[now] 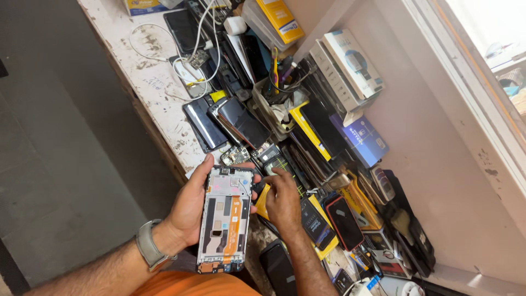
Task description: The person disassembles a smartphone, removes the battery, and applies adhesive to the phone frame. They handle the phone chassis, battery, and adhesive tube while working at a cluttered electronics repair bench.
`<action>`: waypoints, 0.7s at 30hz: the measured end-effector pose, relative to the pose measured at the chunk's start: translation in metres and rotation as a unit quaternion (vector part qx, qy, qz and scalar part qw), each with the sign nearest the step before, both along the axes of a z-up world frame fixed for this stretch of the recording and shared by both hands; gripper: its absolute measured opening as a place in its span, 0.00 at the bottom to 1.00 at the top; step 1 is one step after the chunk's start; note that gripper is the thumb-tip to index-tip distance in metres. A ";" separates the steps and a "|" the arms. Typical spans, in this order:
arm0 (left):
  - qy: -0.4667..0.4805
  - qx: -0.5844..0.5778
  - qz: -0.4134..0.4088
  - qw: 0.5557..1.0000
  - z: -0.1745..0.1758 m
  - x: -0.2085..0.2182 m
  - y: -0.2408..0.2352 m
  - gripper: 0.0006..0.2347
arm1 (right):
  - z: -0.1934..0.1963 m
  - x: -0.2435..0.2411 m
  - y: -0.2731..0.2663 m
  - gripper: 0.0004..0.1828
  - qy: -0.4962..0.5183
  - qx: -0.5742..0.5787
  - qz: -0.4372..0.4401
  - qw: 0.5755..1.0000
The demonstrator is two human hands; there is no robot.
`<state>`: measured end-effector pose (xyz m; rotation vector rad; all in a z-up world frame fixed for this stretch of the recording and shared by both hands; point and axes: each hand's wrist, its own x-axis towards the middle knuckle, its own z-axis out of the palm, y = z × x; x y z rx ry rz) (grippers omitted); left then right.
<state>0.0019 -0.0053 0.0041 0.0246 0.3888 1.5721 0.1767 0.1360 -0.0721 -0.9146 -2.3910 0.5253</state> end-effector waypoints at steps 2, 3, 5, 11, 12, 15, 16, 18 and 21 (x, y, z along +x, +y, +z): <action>0.003 0.021 0.007 1.000 0.001 -0.002 -0.001 0.32 | 0.001 -0.002 0.002 0.08 0.062 -0.124 -0.054 0.989; 0.003 0.029 0.009 1.000 0.000 -0.002 -0.003 0.33 | 0.004 0.000 0.001 0.09 0.109 -0.233 -0.097 0.961; -0.003 0.018 0.012 1.000 0.000 -0.001 -0.004 0.32 | 0.014 0.005 0.000 0.11 0.184 -0.334 -0.117 0.917; -0.023 0.050 0.045 0.997 0.010 0.007 0.002 0.32 | 0.061 0.040 -0.052 0.20 0.254 -0.523 -0.049 0.812; -0.030 0.055 0.050 0.997 0.012 0.009 0.006 0.32 | 0.063 0.043 -0.068 0.20 0.231 -0.551 -0.069 0.799; 0.012 0.051 0.070 0.996 0.016 0.017 0.011 0.30 | 0.061 0.043 -0.101 0.21 0.257 -0.608 -0.067 0.748; 0.052 0.033 0.081 0.995 0.016 0.020 0.011 0.28 | 0.061 0.045 -0.106 0.20 0.281 -0.622 -0.057 0.729; 0.130 0.001 0.100 0.986 0.017 0.026 0.011 0.25 | 0.064 0.050 -0.106 0.20 0.310 -0.603 -0.087 0.730; 0.290 -0.043 0.096 0.951 0.014 0.037 0.006 0.15 | 0.070 0.071 -0.102 0.18 0.325 -0.574 -0.091 0.746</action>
